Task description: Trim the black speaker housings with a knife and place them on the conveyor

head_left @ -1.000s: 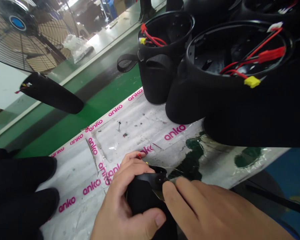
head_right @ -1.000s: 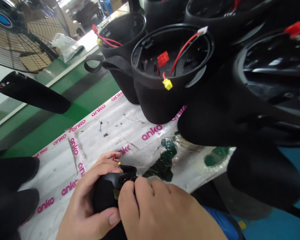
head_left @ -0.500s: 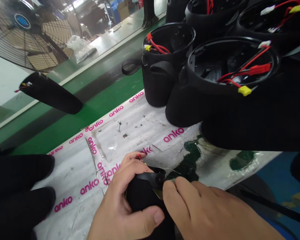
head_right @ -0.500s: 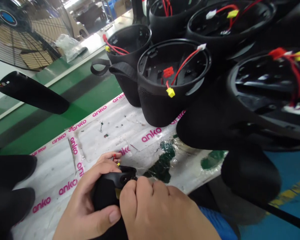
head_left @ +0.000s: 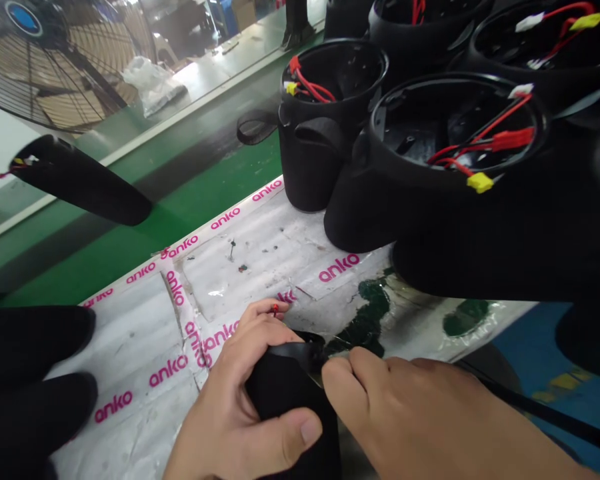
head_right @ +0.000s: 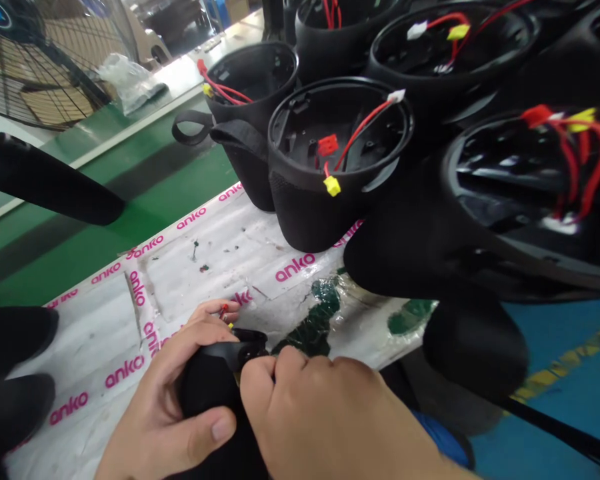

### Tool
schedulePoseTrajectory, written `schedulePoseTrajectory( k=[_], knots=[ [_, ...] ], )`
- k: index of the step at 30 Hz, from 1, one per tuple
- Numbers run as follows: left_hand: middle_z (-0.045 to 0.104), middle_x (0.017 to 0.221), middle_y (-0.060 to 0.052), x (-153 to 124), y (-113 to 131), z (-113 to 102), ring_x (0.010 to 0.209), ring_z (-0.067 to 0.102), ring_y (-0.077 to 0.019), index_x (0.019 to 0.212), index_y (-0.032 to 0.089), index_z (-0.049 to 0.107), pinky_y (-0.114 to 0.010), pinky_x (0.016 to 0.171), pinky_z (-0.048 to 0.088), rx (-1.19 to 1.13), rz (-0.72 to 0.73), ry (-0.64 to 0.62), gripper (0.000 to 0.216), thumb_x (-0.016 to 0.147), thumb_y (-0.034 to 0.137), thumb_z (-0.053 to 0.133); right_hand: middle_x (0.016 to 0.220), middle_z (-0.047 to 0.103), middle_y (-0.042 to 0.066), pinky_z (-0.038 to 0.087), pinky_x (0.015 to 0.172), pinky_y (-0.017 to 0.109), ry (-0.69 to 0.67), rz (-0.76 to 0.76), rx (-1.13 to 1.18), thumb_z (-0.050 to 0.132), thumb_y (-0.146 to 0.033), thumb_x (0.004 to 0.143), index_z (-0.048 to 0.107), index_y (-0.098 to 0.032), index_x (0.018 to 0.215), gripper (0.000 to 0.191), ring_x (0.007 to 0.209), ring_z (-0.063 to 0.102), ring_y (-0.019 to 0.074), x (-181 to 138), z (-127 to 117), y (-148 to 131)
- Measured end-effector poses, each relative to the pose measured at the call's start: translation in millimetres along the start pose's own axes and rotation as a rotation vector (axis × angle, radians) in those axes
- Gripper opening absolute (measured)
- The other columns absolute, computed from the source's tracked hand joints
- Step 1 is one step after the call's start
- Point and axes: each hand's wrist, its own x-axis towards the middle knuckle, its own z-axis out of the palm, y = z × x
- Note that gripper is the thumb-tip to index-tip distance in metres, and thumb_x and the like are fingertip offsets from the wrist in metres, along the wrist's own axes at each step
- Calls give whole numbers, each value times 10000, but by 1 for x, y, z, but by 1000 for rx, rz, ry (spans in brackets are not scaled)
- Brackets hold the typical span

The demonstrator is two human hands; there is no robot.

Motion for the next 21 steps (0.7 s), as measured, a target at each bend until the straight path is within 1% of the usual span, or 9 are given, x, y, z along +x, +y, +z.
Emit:
schedulePoseTrajectory(
  k=[2, 4, 6, 8, 10, 13, 17, 21],
  knots=[
    [743, 960, -15, 1, -1, -1, 1270, 628, -378, 1097, 332, 744, -541, 1224, 361, 12, 31, -2, 340, 816, 448, 897, 614, 525, -71, 268, 454, 353, -66, -38, 47, 536, -28, 623, 450, -284, 844, 348, 402, 474, 154, 3, -3, 5],
    [746, 966, -8, 0, -3, -2, 1219, 660, -349, 1118, 331, 738, -523, 1237, 355, -2, 39, 11, 337, 832, 414, 895, 633, 542, -68, 287, 447, 356, -106, -116, 75, 537, -57, 612, 476, -286, 869, 349, 416, 496, 164, 3, -6, 10],
    [742, 970, 0, -2, -5, -3, 1190, 670, -323, 1128, 333, 730, -505, 1242, 357, -27, 40, 39, 321, 855, 407, 882, 676, 567, -64, 330, 469, 361, -71, -168, 63, 540, -84, 651, 512, -278, 939, 348, 468, 533, 177, 0, -7, 15],
    [742, 989, -1, -4, -7, -4, 1170, 676, -313, 1127, 323, 733, -493, 1236, 364, -39, 45, 53, 335, 846, 421, 887, 739, 604, -56, 368, 511, 359, 8, -175, 53, 529, -84, 714, 544, -244, 1064, 386, 536, 572, 177, -6, -6, 18],
    [742, 996, 0, -5, -8, -6, 1139, 685, -303, 1110, 310, 744, -484, 1236, 362, -38, 48, 53, 360, 813, 429, 909, 748, 591, -57, 351, 520, 359, 27, -163, 35, 506, -63, 765, 541, -221, 1132, 401, 543, 552, 171, -11, -3, 18],
    [742, 994, 10, -4, -8, -7, 1096, 688, -278, 1105, 307, 746, -463, 1241, 349, -35, 52, 45, 358, 815, 438, 909, 716, 537, -68, 305, 508, 357, -1, -174, 34, 478, -36, 791, 500, -257, 1035, 330, 510, 494, 164, -13, 3, 14],
    [729, 953, 34, -1, -7, -6, 984, 687, -233, 1097, 312, 732, -436, 1228, 354, -41, 59, 31, 336, 847, 470, 891, 677, 516, -70, 300, 483, 345, 50, -147, 88, 480, -42, 744, 427, -284, 918, 303, 488, 484, 165, -8, 12, 6],
    [732, 951, 51, -1, -6, -5, 907, 690, -202, 1100, 311, 725, -430, 1238, 333, -49, 57, 15, 326, 865, 476, 880, 686, 538, -58, 319, 479, 352, 32, -135, 105, 497, -59, 721, 447, -286, 897, 291, 506, 517, 173, -4, 16, 4]
  ],
)
